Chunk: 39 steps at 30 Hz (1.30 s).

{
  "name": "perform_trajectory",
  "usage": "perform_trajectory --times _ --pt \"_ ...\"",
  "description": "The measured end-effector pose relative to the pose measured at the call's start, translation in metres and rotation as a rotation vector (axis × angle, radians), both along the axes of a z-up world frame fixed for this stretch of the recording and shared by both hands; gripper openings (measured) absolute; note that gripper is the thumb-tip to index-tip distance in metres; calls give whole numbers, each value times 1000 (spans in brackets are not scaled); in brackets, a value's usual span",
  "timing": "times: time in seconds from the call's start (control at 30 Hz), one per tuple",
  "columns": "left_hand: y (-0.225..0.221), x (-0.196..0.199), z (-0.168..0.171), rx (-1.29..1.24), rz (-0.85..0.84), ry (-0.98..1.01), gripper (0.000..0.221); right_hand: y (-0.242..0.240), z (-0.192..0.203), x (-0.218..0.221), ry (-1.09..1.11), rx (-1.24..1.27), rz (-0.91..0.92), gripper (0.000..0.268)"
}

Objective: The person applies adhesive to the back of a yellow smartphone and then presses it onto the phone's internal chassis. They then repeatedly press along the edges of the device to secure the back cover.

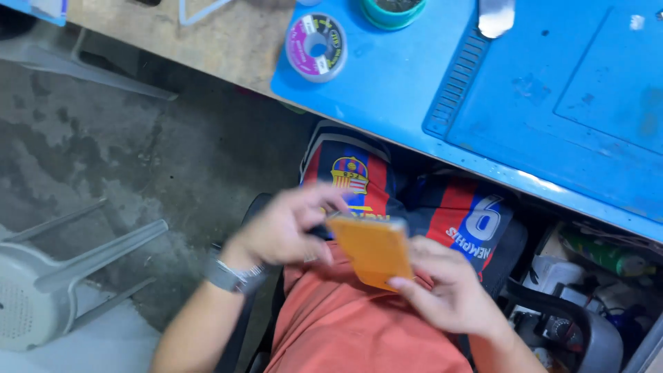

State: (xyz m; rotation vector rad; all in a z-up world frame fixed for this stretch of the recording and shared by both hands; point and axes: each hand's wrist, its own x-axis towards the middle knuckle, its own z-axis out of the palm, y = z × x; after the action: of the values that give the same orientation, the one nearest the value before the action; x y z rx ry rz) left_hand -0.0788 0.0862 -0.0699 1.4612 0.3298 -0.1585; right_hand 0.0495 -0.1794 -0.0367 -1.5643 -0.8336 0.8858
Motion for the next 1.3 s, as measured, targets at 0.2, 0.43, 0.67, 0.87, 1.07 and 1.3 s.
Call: perform_trajectory --times 0.2,0.43,0.67,0.87,1.07,1.3 --pt "-82 2 -22 -916 47 -294 54 -8 4 -22 -362 -139 -283 53" --pt "-72 16 -7 -344 -176 -277 58 9 -9 -4 172 39 -416 21" --pt "-74 29 14 -138 -197 -292 65 14 -11 -8 71 53 -632 4" --pt "-74 34 24 -269 -217 -195 77 24 9 -6 -129 49 -654 7" --pt "-77 33 13 -369 -119 -290 77 15 -7 -4 429 -11 -666 26" --pt "-76 34 8 -385 -123 -308 78 20 -27 -5 436 193 -725 7"
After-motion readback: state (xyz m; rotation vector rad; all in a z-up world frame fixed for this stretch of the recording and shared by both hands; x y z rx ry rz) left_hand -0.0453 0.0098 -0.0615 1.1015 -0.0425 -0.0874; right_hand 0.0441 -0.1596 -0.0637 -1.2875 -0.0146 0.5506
